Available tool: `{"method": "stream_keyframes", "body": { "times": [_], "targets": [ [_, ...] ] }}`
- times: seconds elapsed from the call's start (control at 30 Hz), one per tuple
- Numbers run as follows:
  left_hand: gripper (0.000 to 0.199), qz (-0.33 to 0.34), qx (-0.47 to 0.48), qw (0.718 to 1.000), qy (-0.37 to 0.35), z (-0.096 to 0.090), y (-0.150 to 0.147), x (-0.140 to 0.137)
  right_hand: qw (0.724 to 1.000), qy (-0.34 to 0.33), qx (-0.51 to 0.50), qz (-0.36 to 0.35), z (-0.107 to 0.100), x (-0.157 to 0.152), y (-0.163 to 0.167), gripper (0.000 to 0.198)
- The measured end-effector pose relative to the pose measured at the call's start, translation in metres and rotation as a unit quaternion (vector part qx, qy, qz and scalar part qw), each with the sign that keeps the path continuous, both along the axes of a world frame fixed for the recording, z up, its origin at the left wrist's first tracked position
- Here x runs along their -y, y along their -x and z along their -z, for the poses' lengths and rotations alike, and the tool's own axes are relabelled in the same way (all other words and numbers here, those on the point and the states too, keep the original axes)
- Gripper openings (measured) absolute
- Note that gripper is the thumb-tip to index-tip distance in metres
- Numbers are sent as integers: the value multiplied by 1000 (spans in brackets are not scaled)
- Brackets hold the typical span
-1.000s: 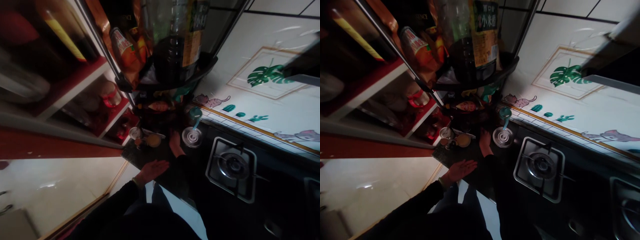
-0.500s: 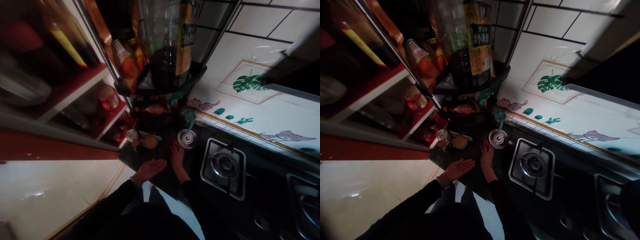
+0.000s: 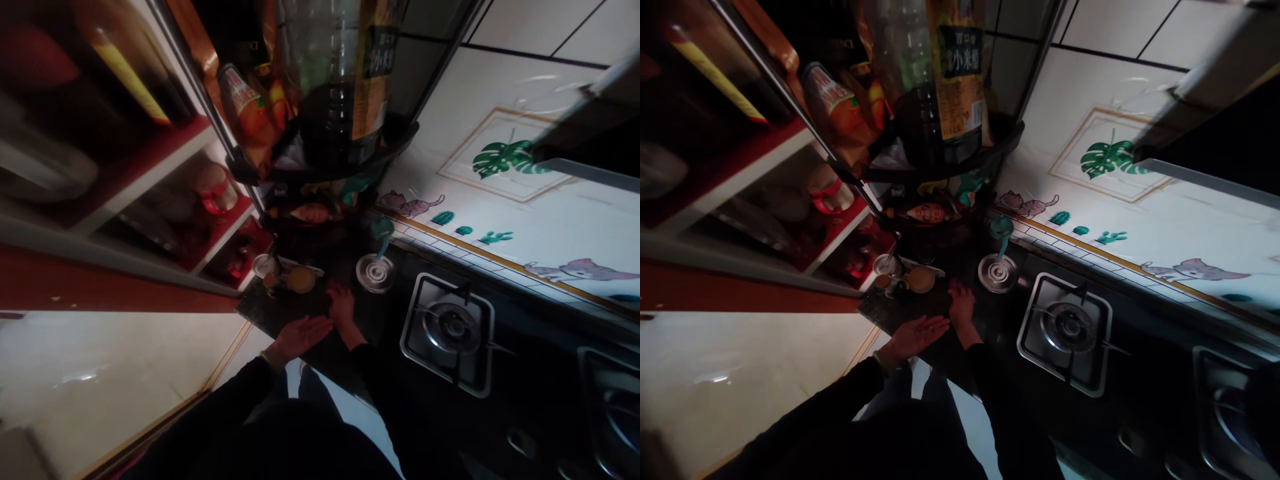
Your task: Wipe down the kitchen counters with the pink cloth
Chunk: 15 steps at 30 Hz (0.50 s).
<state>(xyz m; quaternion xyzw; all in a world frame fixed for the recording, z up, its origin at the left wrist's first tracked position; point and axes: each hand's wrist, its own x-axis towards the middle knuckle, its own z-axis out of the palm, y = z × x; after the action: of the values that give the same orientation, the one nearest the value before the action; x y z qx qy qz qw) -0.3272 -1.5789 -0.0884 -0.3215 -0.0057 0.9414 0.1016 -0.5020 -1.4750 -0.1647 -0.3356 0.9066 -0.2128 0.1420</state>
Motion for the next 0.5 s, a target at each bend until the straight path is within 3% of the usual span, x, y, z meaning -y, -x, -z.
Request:
{"method": "stream_keyframes", "body": {
  "times": [0.13,0.33,0.4,0.5],
  "targets": [
    [72,12,-23,1000,-7,3,7,0,998,33,27,-45,-6,0,15,42],
    [64,8,10,1000,7,6,-2,1,999,37,-12,22,-16,37,68,61],
    [63,3,18,1000,12,5,-8,1,999,21,-4,35,-14,38,58,59],
    [65,-8,17,1000,12,5,-17,3,1000,16,16,2,-7,20,16,50]
  ]
}}
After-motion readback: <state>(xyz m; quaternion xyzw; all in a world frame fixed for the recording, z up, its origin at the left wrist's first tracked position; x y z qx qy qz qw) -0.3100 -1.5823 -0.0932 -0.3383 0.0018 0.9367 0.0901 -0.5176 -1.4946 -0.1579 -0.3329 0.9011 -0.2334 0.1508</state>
